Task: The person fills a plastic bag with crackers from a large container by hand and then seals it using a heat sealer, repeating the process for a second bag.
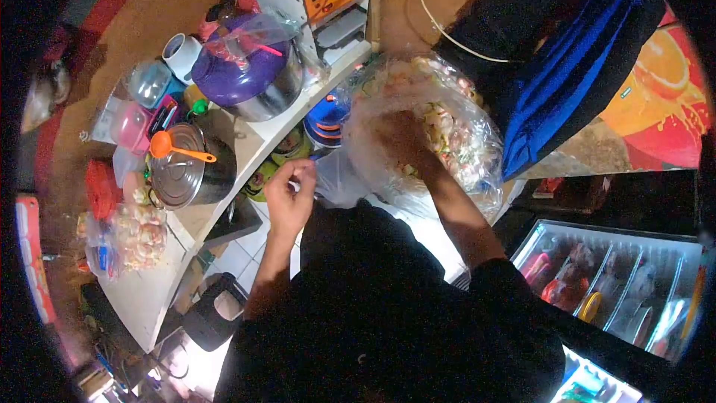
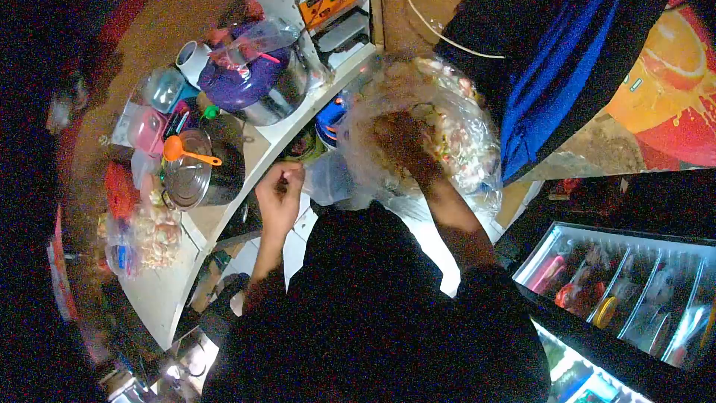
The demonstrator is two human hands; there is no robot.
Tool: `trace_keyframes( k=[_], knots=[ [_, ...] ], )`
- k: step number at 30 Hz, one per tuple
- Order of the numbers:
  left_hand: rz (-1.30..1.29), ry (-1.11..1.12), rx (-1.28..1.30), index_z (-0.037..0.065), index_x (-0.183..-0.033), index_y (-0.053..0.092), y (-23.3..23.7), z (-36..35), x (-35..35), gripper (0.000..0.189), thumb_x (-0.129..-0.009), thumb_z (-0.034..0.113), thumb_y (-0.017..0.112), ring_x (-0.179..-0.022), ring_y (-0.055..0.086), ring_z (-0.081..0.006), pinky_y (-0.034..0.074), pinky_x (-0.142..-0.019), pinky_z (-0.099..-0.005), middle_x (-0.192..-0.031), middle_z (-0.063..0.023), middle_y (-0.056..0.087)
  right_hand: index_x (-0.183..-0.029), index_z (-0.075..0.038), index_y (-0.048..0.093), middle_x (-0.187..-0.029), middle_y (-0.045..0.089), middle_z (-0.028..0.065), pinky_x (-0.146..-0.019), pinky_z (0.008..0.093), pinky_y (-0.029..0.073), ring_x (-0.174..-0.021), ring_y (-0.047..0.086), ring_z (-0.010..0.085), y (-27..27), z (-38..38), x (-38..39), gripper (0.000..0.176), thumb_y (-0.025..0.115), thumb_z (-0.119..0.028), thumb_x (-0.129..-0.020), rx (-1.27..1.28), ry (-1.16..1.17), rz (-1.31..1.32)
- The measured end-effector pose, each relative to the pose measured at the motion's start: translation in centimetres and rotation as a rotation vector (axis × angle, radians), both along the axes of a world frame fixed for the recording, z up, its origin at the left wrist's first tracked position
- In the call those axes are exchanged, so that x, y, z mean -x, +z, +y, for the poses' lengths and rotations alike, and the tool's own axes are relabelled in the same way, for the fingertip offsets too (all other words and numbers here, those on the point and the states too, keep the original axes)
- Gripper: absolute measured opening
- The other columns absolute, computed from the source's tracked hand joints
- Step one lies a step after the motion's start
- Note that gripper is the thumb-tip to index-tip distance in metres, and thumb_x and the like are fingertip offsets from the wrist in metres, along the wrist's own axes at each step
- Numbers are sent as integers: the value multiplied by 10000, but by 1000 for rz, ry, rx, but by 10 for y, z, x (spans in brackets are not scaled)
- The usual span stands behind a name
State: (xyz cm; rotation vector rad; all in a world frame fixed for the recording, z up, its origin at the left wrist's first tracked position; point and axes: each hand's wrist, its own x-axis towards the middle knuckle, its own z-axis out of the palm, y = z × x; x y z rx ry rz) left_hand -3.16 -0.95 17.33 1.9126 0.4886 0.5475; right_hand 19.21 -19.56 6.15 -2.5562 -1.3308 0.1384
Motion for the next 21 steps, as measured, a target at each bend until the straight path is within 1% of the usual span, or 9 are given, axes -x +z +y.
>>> trace_keyframes(
  k=[4, 6, 7, 9, 10, 12, 15, 18, 21],
  knots=[
    [-47, 43, -111, -8, -905, 692, 1, 7, 21, 115, -856, 88, 652, -656, 521, -119, 417, -606, -260, -727, -63, 618, -824, -44, 662, -811, 634, 203, -781, 490, 463, -833, 603, 394, -37, -30, -13, 217, 617, -249, -773, -428, -143, -42],
    [-28, 62, -146, -12, -917, 695, 1, 13, 35, 127, -863, 96, 654, -667, 522, -125, 418, -618, -258, -732, -67, 614, -1159, -36, 618, -1145, 622, 194, -987, 426, 416, -1077, 575, 332, -72, -50, -51, 375, 548, -274, -878, 276, -310, -422],
    [-9, 74, -182, -15, -929, 698, 0, 15, 39, 139, -869, 104, 656, -678, 523, -131, 419, -631, -256, -737, -71, 609, -1159, -36, 618, -1145, 622, 194, -987, 426, 416, -1077, 575, 332, -68, -47, -52, 375, 548, -274, -878, 276, -306, -421],
    [-23, 82, -138, -21, -946, 700, -5, 15, 44, 160, -882, 118, 654, -677, 517, -137, 415, -634, -255, -739, -70, 594, -1147, -44, 631, -1142, 629, 170, -988, 403, 414, -1089, 571, 303, -47, -41, -48, 339, 515, -243, -899, -869, -480, 597],
    [-36, 84, -152, -20, -951, 701, -10, 17, 45, 162, -884, 119, 651, -675, 511, -131, 411, -627, -252, -737, -65, 586, -968, -13, 653, -962, 620, 232, -856, 483, 436, -943, 581, 352, -40, -53, -49, 257, 614, -152, -756, -184, -375, -66],
    [-46, 82, -164, -19, -956, 702, -11, 16, 44, 165, -887, 121, 648, -674, 505, -126, 408, -619, -249, -736, -61, 579, -979, 16, 632, -1057, 593, 246, -882, 480, 426, -1001, 572, 348, 26, -12, 1, 281, 597, -134, -744, -329, -58, 89],
    [41, 54, -78, -15, -956, 705, 5, 12, 37, 156, -891, 109, 634, -676, 494, -112, 403, -608, -243, -751, -54, 573, -984, 27, 620, -1081, 587, 238, -934, 489, 417, -1061, 558, 366, -175, -14, -19, 284, 583, -161, -775, -64, 281, 391],
    [97, 3, -116, -8, -984, 685, 13, 12, 29, 179, -925, 149, 620, -736, 514, -99, 413, -654, -233, -835, -48, 602, -965, 28, 614, -1060, 591, 224, -948, 486, 423, -1091, 548, 361, -43, 3, 30, 278, 579, -176, -779, -25, 66, 103],
    [50, 56, 6, -8, -991, 685, 10, 10, 29, 157, -891, 94, 620, -683, 499, -108, 405, -606, -243, -764, -53, 584, -1047, 22, 601, -1072, 572, 249, -936, 495, 440, -1106, 532, 395, 7, -6, 38, 332, 577, -182, -786, -70, -61, 96]
  ],
)
